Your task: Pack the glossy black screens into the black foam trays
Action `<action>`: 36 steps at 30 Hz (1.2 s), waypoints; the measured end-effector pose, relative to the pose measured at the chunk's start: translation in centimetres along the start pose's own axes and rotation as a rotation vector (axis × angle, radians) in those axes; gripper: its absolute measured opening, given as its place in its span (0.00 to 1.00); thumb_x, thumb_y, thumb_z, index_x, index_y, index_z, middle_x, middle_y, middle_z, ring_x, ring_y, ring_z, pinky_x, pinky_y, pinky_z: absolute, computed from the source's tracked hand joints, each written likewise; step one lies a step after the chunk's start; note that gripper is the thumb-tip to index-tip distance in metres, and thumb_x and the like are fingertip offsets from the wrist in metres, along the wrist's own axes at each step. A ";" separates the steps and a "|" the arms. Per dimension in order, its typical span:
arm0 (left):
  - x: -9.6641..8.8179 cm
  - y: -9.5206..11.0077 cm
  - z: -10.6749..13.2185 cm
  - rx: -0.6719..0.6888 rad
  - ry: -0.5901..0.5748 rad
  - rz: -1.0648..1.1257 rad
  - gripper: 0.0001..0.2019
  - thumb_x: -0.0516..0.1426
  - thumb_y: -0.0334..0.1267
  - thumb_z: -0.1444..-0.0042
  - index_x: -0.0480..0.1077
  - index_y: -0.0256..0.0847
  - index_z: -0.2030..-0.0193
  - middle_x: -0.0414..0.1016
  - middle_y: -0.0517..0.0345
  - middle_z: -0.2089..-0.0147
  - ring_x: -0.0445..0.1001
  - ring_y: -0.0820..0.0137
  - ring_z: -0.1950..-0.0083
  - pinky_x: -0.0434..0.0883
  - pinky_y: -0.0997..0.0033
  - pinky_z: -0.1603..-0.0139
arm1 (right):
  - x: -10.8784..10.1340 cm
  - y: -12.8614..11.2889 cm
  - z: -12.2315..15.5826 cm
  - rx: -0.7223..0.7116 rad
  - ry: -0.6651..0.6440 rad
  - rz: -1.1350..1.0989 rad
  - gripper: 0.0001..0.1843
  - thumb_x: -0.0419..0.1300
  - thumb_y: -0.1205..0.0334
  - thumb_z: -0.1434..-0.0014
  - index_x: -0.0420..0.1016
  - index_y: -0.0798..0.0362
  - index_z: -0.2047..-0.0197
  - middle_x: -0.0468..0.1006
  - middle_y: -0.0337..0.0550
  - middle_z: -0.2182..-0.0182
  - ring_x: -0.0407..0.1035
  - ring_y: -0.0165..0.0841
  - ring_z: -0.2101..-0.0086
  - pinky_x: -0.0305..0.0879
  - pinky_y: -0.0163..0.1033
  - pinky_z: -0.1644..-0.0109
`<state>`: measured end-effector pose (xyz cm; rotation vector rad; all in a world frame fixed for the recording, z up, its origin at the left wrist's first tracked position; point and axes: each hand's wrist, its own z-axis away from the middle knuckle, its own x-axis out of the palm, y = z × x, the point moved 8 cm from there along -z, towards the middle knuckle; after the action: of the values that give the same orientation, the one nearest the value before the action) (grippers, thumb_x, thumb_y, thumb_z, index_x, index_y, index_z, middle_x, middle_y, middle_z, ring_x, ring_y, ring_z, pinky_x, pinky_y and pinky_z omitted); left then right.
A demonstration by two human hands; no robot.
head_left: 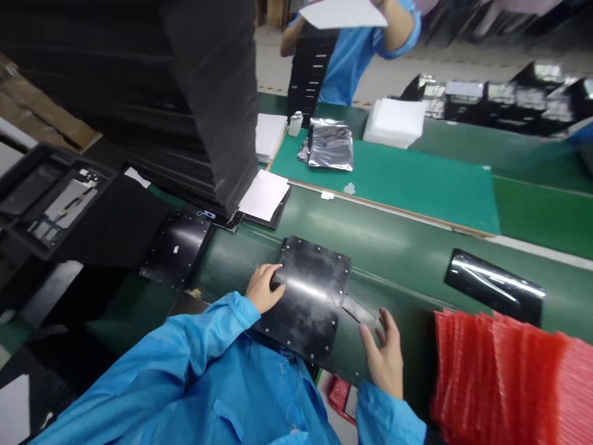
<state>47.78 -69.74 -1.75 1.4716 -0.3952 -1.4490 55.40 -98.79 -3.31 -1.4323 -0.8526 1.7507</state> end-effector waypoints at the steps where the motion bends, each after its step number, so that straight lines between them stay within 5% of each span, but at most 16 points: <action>1: 0.8 1.9 0.5 0.092 -0.003 -0.141 0.24 0.58 0.37 0.50 0.66 0.38 0.44 0.67 0.45 0.44 0.64 0.57 0.42 0.61 0.53 0.39 | -0.3 1.1 -1.4 -0.015 -0.001 0.049 0.46 0.53 0.35 0.51 0.55 0.58 0.37 0.61 0.58 0.39 0.54 0.49 0.40 0.54 0.53 0.39; 6: 8.1 7.2 3.3 0.307 -0.190 -0.574 0.27 0.57 0.46 0.46 0.64 0.40 0.41 0.61 0.45 0.37 0.56 0.54 0.34 0.55 0.49 0.35 | 1.8 8.0 -6.2 0.002 -0.072 0.360 0.48 0.47 0.31 0.51 0.62 0.66 0.43 0.59 0.70 0.40 0.46 0.60 0.39 0.43 0.64 0.39; 9: 11.0 7.2 4.1 0.313 -0.215 -0.715 0.32 0.55 0.53 0.44 0.60 0.40 0.37 0.54 0.43 0.32 0.47 0.50 0.30 0.46 0.42 0.33 | 1.7 9.8 -6.3 -0.043 -0.072 0.352 0.42 0.44 0.36 0.47 0.64 0.68 0.47 0.66 0.71 0.48 0.59 0.56 0.46 0.55 0.59 0.45; 12: 11.9 6.7 4.4 0.307 -0.202 -0.774 0.35 0.52 0.58 0.43 0.55 0.42 0.33 0.49 0.44 0.30 0.43 0.50 0.29 0.41 0.40 0.33 | 1.3 7.6 -4.9 -0.191 -0.162 0.382 0.35 0.49 0.41 0.47 0.63 0.64 0.47 0.72 0.63 0.57 0.68 0.49 0.57 0.63 0.49 0.55; 15: 12.0 6.3 4.5 0.302 -0.215 -0.783 0.42 0.52 0.64 0.48 0.52 0.42 0.32 0.46 0.43 0.29 0.40 0.48 0.29 0.39 0.39 0.33 | 3.0 2.8 -2.9 -0.407 -0.389 0.602 0.23 0.55 0.53 0.47 0.67 0.58 0.52 0.74 0.53 0.63 0.69 0.43 0.63 0.61 0.43 0.61; 18: 12.4 6.4 4.5 0.274 -0.250 -0.717 0.49 0.57 0.67 0.55 0.51 0.41 0.32 0.44 0.40 0.29 0.37 0.45 0.29 0.35 0.37 0.34 | 4.4 -1.3 -2.2 -0.564 -0.485 0.834 0.13 0.55 0.65 0.49 0.69 0.57 0.59 0.75 0.52 0.66 0.69 0.43 0.65 0.57 0.42 0.63; 20: 13.0 6.9 4.5 0.219 -0.259 -0.643 0.52 0.63 0.62 0.60 0.51 0.39 0.32 0.42 0.39 0.29 0.34 0.42 0.29 0.32 0.35 0.35 | 5.2 -2.8 -2.6 -0.653 -0.540 0.894 0.10 0.54 0.69 0.51 0.69 0.57 0.63 0.75 0.54 0.66 0.70 0.43 0.65 0.56 0.42 0.63; 23: 13.3 8.3 4.2 0.077 -0.217 -0.518 0.51 0.66 0.44 0.63 0.50 0.39 0.32 0.37 0.37 0.28 0.29 0.37 0.30 0.28 0.29 0.38 | 6.3 -1.9 -3.8 -0.614 -0.791 0.806 0.12 0.54 0.70 0.52 0.70 0.56 0.61 0.76 0.50 0.67 0.71 0.40 0.67 0.59 0.39 0.64; 25: 12.5 9.7 4.2 0.010 -0.192 -0.419 0.50 0.63 0.34 0.63 0.47 0.40 0.31 0.34 0.39 0.28 0.25 0.36 0.30 0.28 0.26 0.40 | 6.4 -0.5 -4.7 -0.537 -0.861 0.699 0.18 0.55 0.66 0.51 0.70 0.56 0.55 0.78 0.51 0.64 0.71 0.41 0.65 0.62 0.40 0.63; 30: 5.6 12.0 4.5 0.016 -0.114 -0.092 0.47 0.56 0.29 0.62 0.47 0.42 0.31 0.40 0.47 0.28 0.35 0.44 0.29 0.39 0.37 0.33 | 3.4 -0.6 -4.1 -0.636 -0.407 0.505 0.31 0.53 0.52 0.44 0.62 0.61 0.41 0.60 0.64 0.39 0.61 0.53 0.46 0.61 0.55 0.47; 33: 0.4 9.7 3.9 -0.002 -0.009 0.131 0.43 0.54 0.27 0.61 0.53 0.41 0.33 0.52 0.48 0.31 0.51 0.53 0.31 0.51 0.51 0.32 | 3.7 -0.7 0.1 -0.605 -0.476 0.448 0.27 0.47 0.55 0.41 0.64 0.53 0.40 0.60 0.56 0.38 0.70 0.48 0.57 0.67 0.52 0.56; 36: -1.5 5.3 2.6 -0.096 0.041 0.325 0.42 0.52 0.25 0.64 0.55 0.38 0.35 0.61 0.47 0.36 0.60 0.56 0.35 0.59 0.55 0.35 | 4.8 -1.0 3.6 -0.432 -0.587 0.311 0.27 0.49 0.55 0.43 0.66 0.47 0.40 0.58 0.53 0.37 0.70 0.35 0.74 0.68 0.45 0.70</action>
<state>47.18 -72.02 3.86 1.2907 -0.5073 -1.1617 51.35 -94.42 -4.29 -1.3764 -1.4465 2.3905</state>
